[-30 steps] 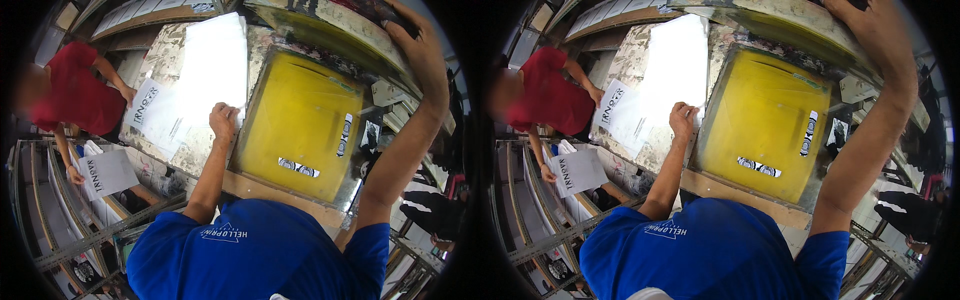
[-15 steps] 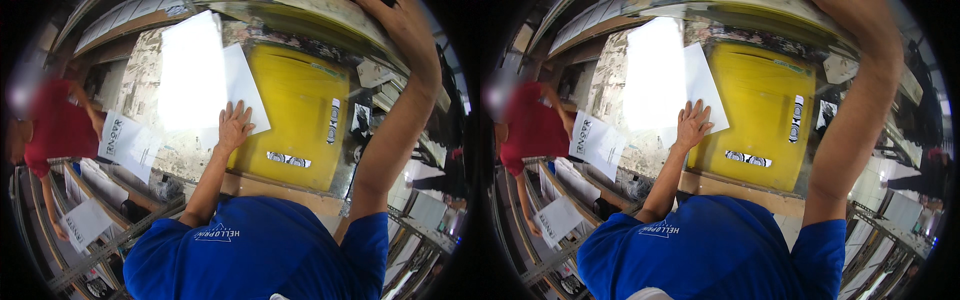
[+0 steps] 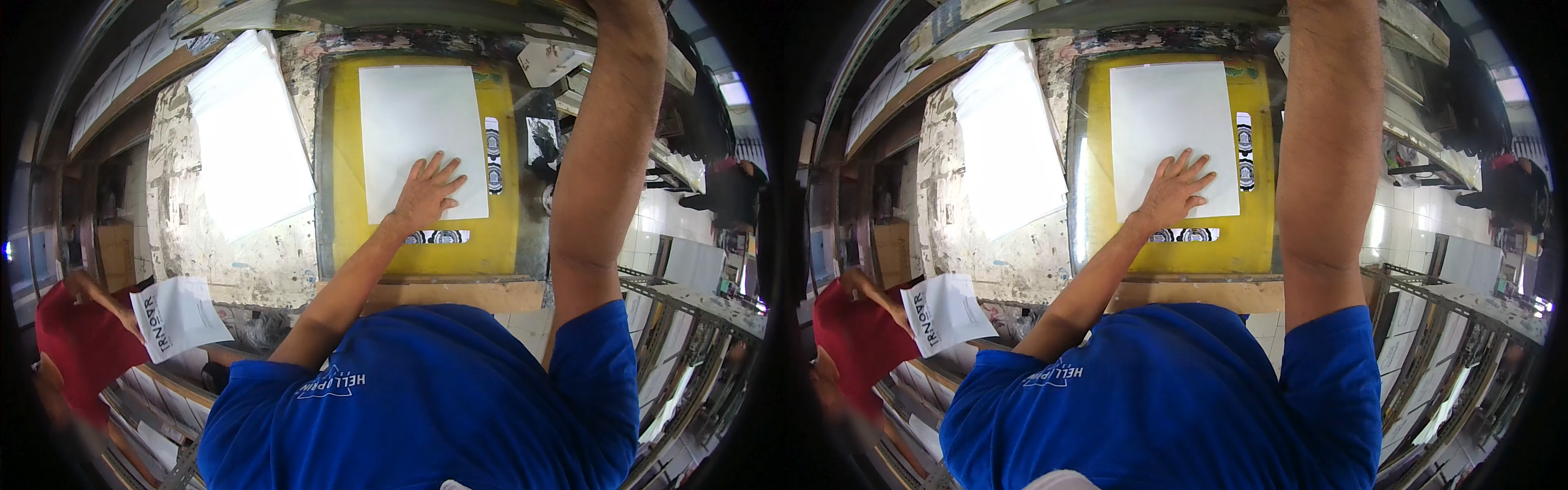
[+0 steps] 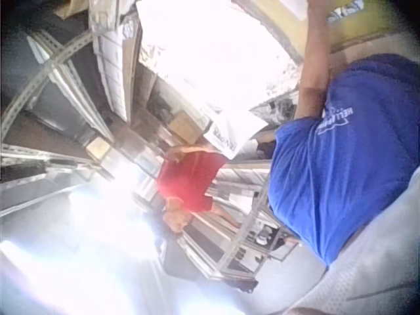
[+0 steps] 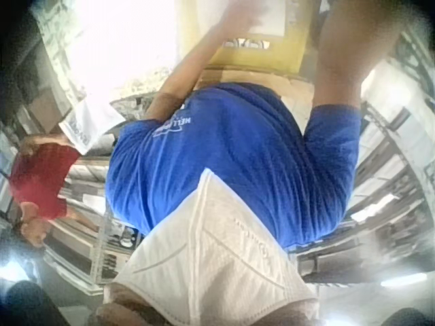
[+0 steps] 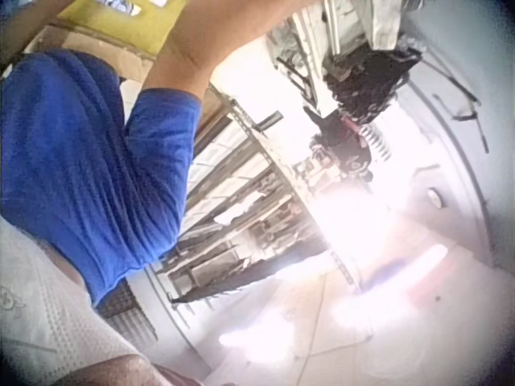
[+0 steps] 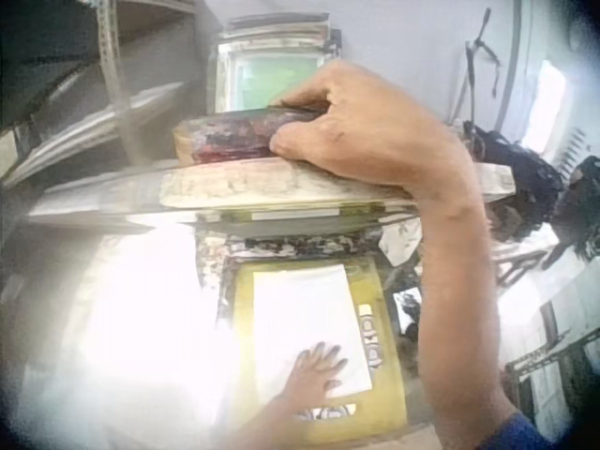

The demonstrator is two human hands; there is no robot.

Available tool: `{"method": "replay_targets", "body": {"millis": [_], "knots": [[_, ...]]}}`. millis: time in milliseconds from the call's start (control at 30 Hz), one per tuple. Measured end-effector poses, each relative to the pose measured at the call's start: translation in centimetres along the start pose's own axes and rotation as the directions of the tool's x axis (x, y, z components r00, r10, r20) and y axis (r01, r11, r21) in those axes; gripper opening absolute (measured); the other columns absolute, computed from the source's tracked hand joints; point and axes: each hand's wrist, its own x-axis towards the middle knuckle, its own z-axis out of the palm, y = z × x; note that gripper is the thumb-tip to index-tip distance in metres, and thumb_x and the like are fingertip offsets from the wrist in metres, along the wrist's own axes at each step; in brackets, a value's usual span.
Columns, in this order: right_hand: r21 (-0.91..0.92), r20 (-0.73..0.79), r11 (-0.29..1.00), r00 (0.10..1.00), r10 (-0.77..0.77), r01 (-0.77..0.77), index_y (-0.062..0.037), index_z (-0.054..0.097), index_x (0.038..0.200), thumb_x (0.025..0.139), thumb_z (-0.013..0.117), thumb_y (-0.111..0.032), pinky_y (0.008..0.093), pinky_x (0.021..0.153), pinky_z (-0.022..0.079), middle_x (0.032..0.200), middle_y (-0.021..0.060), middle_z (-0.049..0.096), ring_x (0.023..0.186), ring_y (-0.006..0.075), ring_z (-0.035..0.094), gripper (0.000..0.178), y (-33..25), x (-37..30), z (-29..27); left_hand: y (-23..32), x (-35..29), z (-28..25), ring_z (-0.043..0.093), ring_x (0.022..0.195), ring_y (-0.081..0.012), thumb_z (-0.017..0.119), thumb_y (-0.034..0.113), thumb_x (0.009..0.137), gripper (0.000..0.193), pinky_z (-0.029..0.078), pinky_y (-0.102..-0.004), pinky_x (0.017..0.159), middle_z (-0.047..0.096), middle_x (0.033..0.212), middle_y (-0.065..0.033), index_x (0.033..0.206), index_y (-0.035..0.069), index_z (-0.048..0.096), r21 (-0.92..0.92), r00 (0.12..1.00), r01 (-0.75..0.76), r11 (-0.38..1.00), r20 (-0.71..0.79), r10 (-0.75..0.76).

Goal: The person performs screen printing by placing a sheet of paper under a screen, lowering the screen, and using a squeegee to spread ink over the design before lifting the screen and repeating the process.

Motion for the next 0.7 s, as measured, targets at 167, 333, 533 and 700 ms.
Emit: {"method": "replay_targets", "body": {"millis": [167,333,533,700], "knots": [[0.107,0.105,0.991,0.992,0.070,-0.081,0.0039,0.077,0.102,0.081,0.066,-0.028,0.0350,0.069,0.054,0.087,0.0207,0.076,0.071,0.0245,0.069,0.039,-0.5,0.2,-1.5,1.2,-0.6,0.2,0.022,0.155,-0.0335,0.067,0.037,0.095,0.057,0.021,-0.0572,0.123,0.034,0.166,-0.0034,0.149,0.024,0.054,-0.018,0.998,-0.011,1.000,0.056,0.012],[0.072,0.124,0.993,0.989,0.085,-0.095,0.0029,0.079,0.101,0.082,0.066,-0.027,0.0350,0.067,0.055,0.085,0.0188,0.076,0.067,0.0224,0.069,0.038,0.0,0.3,-1.0,1.4,-1.1,0.3,0.021,0.156,-0.0337,0.067,0.037,0.095,0.058,0.021,-0.0572,0.123,0.034,0.166,-0.0043,0.149,0.022,0.053,-0.034,0.997,-0.028,0.999,0.073,0.030],[0.094,0.188,0.955,0.947,0.260,-0.281,0.0025,0.079,0.103,0.082,0.065,-0.027,0.0346,0.067,0.055,0.085,0.0185,0.077,0.067,0.0218,0.069,0.038,-0.8,1.3,-1.4,1.7,-1.6,0.2,0.022,0.155,-0.0339,0.068,0.037,0.094,0.058,0.021,-0.0579,0.122,0.036,0.165,-0.0051,0.148,0.020,0.054,-0.025,0.997,-0.038,0.999,0.062,0.039],[0.117,0.080,0.987,0.991,0.104,-0.113,0.0022,0.078,0.106,0.082,0.066,-0.026,0.0347,0.069,0.055,0.089,0.0185,0.077,0.069,0.0223,0.070,0.039,-1.6,-0.9,-1.1,1.7,-1.9,0.2,0.024,0.154,-0.0344,0.067,0.038,0.095,0.058,0.021,-0.0589,0.121,0.038,0.163,-0.0059,0.148,0.020,0.053,-0.024,0.998,-0.043,0.999,0.041,0.044]]}}
